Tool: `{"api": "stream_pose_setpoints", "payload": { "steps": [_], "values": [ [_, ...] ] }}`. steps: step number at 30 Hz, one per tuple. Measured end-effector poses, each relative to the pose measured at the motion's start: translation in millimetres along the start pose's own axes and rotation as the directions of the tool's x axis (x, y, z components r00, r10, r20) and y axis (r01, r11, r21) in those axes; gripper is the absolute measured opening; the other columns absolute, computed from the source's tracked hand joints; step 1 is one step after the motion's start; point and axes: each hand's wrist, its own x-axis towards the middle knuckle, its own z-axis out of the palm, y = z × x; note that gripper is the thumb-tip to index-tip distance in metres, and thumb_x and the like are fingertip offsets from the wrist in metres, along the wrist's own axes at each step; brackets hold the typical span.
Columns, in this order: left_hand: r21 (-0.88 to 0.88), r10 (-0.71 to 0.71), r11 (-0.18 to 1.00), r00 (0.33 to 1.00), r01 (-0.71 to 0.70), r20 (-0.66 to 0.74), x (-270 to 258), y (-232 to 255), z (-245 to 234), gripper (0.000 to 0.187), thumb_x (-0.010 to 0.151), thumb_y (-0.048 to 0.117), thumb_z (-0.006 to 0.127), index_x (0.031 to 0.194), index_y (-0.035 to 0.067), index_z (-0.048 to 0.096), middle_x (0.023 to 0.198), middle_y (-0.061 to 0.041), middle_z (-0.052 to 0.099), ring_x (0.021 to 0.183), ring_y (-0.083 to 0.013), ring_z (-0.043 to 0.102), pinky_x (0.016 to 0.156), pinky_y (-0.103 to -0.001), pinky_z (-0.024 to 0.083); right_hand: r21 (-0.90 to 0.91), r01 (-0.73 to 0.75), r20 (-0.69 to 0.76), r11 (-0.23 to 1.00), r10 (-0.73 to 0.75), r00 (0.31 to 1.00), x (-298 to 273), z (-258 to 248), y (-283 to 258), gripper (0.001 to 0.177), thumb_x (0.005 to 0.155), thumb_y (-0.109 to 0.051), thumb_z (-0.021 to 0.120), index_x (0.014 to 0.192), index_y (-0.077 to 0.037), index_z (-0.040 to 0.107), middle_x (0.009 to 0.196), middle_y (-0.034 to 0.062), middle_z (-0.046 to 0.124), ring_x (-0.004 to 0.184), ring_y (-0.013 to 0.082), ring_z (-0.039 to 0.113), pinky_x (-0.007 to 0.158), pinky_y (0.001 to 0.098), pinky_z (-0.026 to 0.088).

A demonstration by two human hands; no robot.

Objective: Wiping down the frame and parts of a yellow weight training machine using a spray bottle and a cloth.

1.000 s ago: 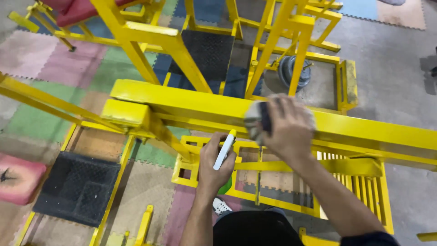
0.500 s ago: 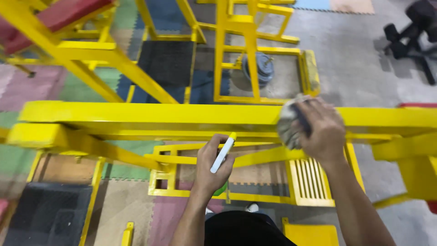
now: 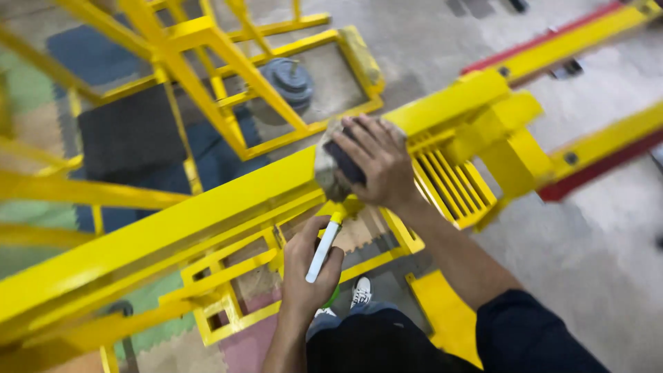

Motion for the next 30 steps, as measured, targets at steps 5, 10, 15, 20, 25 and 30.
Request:
{"api": "stream_pose_setpoints", "payload": {
  "steps": [5, 10, 15, 20, 25, 30],
  "values": [
    [-0.051, 0.078, 0.996, 0.984, -0.070, 0.160, 10.6, 7.9, 10.6, 0.039, 0.073, 0.006, 0.066, 0.111, 0.000, 0.066, 0.079, -0.016, 0.068, 0.062, -0.0289, 0.068, 0.061, -0.038, 0.054, -0.074, -0.191, -0.028, 0.979, 0.189, 0.982, -21.1, -24.3, 72.4, 0.045, 0.102, -0.034, 0.067, 0.141, -0.011, 0.063, 0.146, 0.0153, 0.060, 0.141, 0.0387, 0.053, 0.121, 0.0544, 0.035],
    [-0.191, 0.333, 0.936, 0.917, -0.294, 0.220, 23.2, 6.5, 22.8, 0.039, 0.073, 0.003, 0.064, 0.112, 0.001, 0.064, 0.088, -0.017, 0.070, 0.080, -0.0350, 0.071, 0.073, -0.039, 0.056, -0.169, -0.414, -0.175, 0.895, 0.386, 0.906, -44.9, -29.2, 100.3, 0.048, 0.104, -0.016, 0.064, 0.150, -0.003, 0.056, 0.159, 0.0238, 0.047, 0.149, 0.0455, 0.038, 0.124, 0.0514, 0.030],
    [-0.194, 0.260, 0.960, 0.900, -0.201, 0.350, 26.5, 15.0, 33.4, 0.033, 0.074, 0.003, 0.064, 0.107, 0.002, 0.066, 0.080, -0.017, 0.067, 0.074, -0.0342, 0.070, 0.069, -0.039, 0.055, -0.120, -0.492, -0.093, 0.862, 0.484, 0.870, -79.9, -46.1, 69.3, 0.065, 0.087, -0.001, 0.063, 0.151, -0.001, 0.052, 0.160, 0.0250, 0.043, 0.151, 0.0441, 0.036, 0.122, 0.0498, 0.033],
    [-0.223, 0.254, 0.959, 0.880, -0.175, 0.402, 28.1, 13.4, 55.1, 0.032, 0.076, 0.004, 0.063, 0.108, 0.003, 0.066, 0.081, -0.016, 0.070, 0.074, -0.0310, 0.073, 0.068, -0.037, 0.055, -0.053, -0.632, -0.267, 0.773, 0.599, 0.755, -134.6, -67.7, 77.3, 0.067, 0.087, 0.006, 0.067, 0.151, -0.012, 0.060, 0.151, 0.0194, 0.056, 0.144, 0.0362, 0.053, 0.121, 0.0456, 0.044],
    [-0.181, 0.277, 0.959, 0.856, -0.218, 0.437, 35.2, 13.8, 96.5, 0.035, 0.075, 0.003, 0.063, 0.110, 0.003, 0.066, 0.081, -0.015, 0.072, 0.069, -0.0289, 0.072, 0.064, -0.036, 0.054, -0.262, -0.745, -0.454, 0.614, 0.603, 0.656, -174.9, -81.0, 150.7, 0.056, 0.090, 0.000, 0.077, 0.143, -0.016, 0.068, 0.134, 0.0141, 0.063, 0.125, 0.0345, 0.062, 0.107, 0.0435, 0.053],
    [-0.238, 0.267, 0.957, 0.834, -0.168, 0.483, 40.2, 25.6, 142.9, 0.035, 0.075, 0.003, 0.064, 0.110, 0.001, 0.065, 0.077, -0.016, 0.069, 0.066, -0.0284, 0.070, 0.063, -0.036, 0.054, -0.542, -0.533, -0.198, 0.649, 0.518, 0.832, -176.6, -80.2, 180.1, 0.061, 0.077, -0.017, 0.083, 0.135, -0.002, 0.069, 0.134, 0.0195, 0.061, 0.118, 0.0380, 0.060, 0.097, 0.0502, 0.050]
  ]
}}
